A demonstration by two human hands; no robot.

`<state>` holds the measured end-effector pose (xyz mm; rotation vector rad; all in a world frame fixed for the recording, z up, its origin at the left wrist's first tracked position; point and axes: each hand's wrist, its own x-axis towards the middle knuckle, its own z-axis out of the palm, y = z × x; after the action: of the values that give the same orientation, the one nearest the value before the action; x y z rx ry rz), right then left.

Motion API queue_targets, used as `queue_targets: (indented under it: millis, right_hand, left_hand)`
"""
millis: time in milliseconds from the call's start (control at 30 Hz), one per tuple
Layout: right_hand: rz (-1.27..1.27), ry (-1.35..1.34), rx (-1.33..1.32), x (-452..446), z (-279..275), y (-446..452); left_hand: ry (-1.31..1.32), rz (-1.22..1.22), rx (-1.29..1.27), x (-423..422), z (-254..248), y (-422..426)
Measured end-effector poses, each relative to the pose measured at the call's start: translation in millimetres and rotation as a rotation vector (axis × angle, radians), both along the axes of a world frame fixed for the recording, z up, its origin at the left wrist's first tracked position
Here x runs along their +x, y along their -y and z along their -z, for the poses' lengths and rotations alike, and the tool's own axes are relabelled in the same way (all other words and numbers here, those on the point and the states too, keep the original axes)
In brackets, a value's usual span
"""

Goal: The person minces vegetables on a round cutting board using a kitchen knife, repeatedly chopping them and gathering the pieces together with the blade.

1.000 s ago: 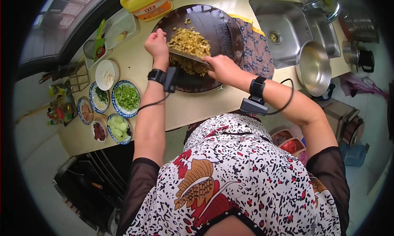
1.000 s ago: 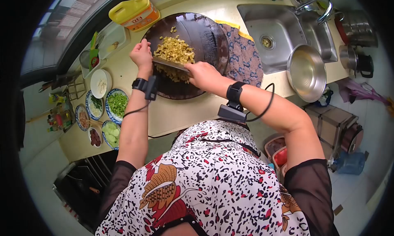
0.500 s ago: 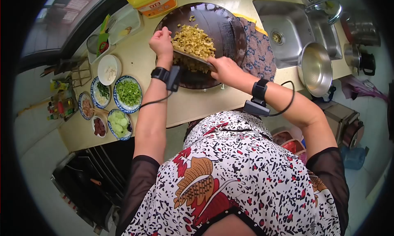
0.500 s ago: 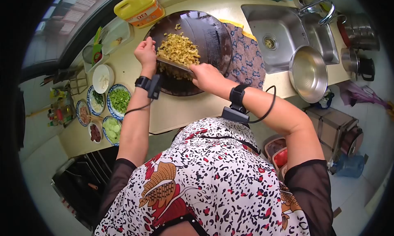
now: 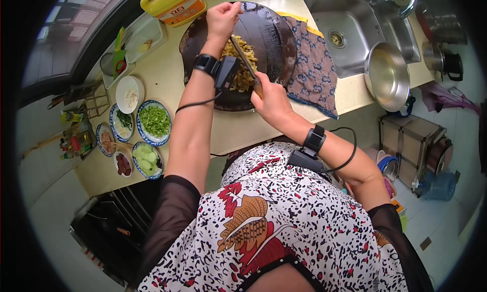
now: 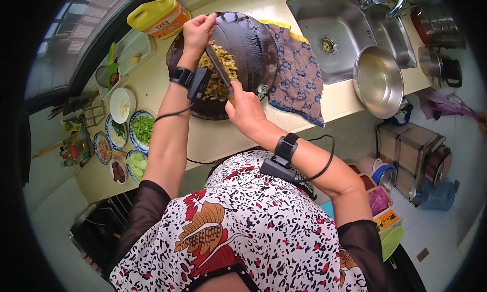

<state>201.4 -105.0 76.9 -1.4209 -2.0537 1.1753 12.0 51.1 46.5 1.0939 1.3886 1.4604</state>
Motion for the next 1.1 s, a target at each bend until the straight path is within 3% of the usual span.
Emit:
queue_targets:
  millis: [100,233,467,633,767,1100]
  right_hand:
    - [0.055,0.053,0.012,-11,0,-7]
    - [0.030,0.168,-0.045,-14,-3,-15]
    - [-0.008,-0.023,0.025,7,38,1]
    - [0.032,0.005,0.054,7,14,-6]
    - [-0.008,0.135,0.015,1,-1,-30]
    - [0.037,0.018,0.031,18,33,-6]
  left_hand:
    - [-0.081,0.059,-0.048,-1,13,-19]
    - [0.053,0.080,-0.176,-9,24,-16]
    - [-0.023,-0.057,0.004,1,22,11]
    - [0.070,-0.005,0.020,6,4,-5]
    - [0.098,0.083,-0.273,-3,25,-23]
    - [-0.013,-0.039,0.020,24,14,-7]
